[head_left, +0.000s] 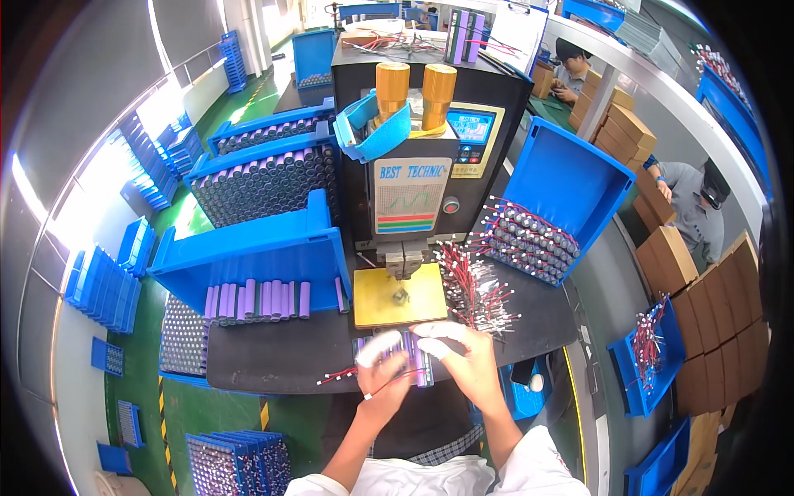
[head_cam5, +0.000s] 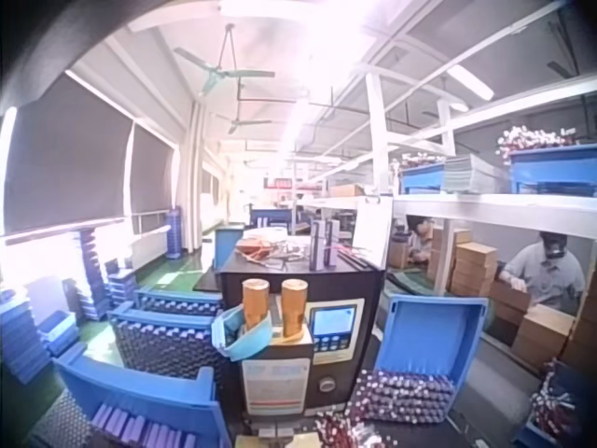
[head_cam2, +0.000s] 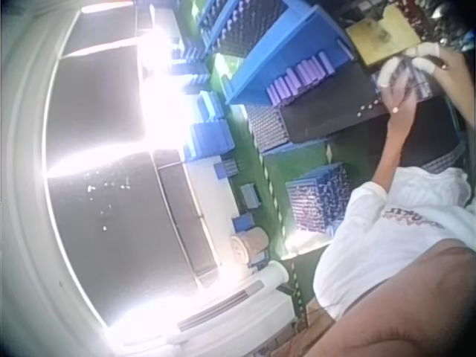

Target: Assembling electronic components using a manual press at a production station.

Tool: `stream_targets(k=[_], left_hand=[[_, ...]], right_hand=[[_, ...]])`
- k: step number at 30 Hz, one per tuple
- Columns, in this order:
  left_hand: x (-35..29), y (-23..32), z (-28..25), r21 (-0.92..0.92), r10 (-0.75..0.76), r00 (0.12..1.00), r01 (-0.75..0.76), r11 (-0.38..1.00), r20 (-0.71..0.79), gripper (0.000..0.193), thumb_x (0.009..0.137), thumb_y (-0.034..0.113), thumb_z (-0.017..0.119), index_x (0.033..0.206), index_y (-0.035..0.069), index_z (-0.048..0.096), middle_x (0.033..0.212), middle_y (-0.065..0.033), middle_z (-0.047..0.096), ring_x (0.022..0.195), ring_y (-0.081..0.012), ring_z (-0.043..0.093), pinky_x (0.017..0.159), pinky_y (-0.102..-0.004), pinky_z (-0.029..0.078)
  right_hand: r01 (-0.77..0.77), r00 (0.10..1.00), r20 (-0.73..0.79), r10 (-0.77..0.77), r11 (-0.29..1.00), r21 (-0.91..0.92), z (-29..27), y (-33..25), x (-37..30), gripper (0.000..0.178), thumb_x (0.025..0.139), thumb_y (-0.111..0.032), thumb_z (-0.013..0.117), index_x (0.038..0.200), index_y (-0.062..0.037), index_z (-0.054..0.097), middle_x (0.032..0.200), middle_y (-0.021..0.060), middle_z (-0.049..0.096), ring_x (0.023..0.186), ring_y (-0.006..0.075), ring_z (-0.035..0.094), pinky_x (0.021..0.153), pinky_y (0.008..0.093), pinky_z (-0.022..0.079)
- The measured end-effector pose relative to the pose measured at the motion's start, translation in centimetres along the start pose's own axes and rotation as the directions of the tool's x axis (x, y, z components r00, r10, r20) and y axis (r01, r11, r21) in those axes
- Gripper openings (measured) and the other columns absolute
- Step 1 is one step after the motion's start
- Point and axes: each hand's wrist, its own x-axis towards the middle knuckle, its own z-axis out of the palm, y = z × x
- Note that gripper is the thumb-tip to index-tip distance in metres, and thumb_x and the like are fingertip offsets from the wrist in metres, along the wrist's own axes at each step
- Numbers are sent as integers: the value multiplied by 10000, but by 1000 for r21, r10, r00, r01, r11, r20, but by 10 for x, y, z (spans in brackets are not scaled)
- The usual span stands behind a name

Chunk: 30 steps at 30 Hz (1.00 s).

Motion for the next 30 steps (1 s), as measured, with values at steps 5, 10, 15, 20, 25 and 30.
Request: stream_targets(k=[5, 10, 15, 20, 25, 30], left_hand=[[26, -29, -17, -513, -612, 472, 850, 123, 635, 258, 799, -31, 700, 1028, -38, 581, 1015, -128, 659, 884, -162, 664, 801, -253, 543], [55, -23, -26, -377, -422, 396, 917, 131, 816, 390, 799, -34, 697, 1158, -43, 543, 1021, -117, 655, 890, -151, 670, 803, -260, 546], [53, -22, -25, -339, -398, 394, 919, 204, 829, 436, 787, -44, 705, 1187, -39, 533, 1021, -99, 654, 901, -149, 669, 813, -263, 543], [48, -21, -16, -332, -426, 428, 900, 282, 797, 334, 801, -38, 705, 1110, -42, 576, 998, -102, 667, 932, -150, 666, 801, -254, 539], [51, -17, 7, -405, -608, 582, 813, 419, 539, 240, 833, -38, 675, 1058, -40, 592, 994, -112, 677, 918, -141, 666, 782, -236, 535], [49, -24, 30, -441, -657, 697, 705, 555, 287, 197, 858, -45, 640, 1049, -52, 592, 1029, -132, 684, 955, -153, 660, 824, -253, 531]], right_hand=[[199, 978, -8, -208, 948, -248, -2, -13, 1, 210, 806, -47, 682, 1002, 23, 705, 938, 108, 725, 856, 162, 686, 800, 276, 521], [180, 983, 4, -186, 946, -269, -6, -11, 2, 204, 807, -63, 686, 995, 13, 708, 924, 106, 725, 847, 157, 687, 769, 267, 520], [177, 984, 46, -171, 954, -240, -7, -1, 3, 219, 844, -86, 672, 1046, -1, 683, 951, 129, 701, 842, 211, 682, 762, 303, 524], [263, 960, -19, -279, 923, -280, -5, 15, 7, 295, 840, -108, 688, 1115, -4, 666, 1005, 145, 700, 864, 250, 693, 778, 322, 533], [432, 854, -25, -520, 733, -526, -5, 31, 18, 383, 843, -144, 690, 1195, -7, 627, 1079, 166, 686, 938, 265, 689, 812, 337, 531], [526, 786, 138, -603, 534, -662, -3, 36, 33, 399, 850, -197, 670, 1210, -30, 622, 1096, 149, 670, 944, 317, 661, 805, 378, 524]])
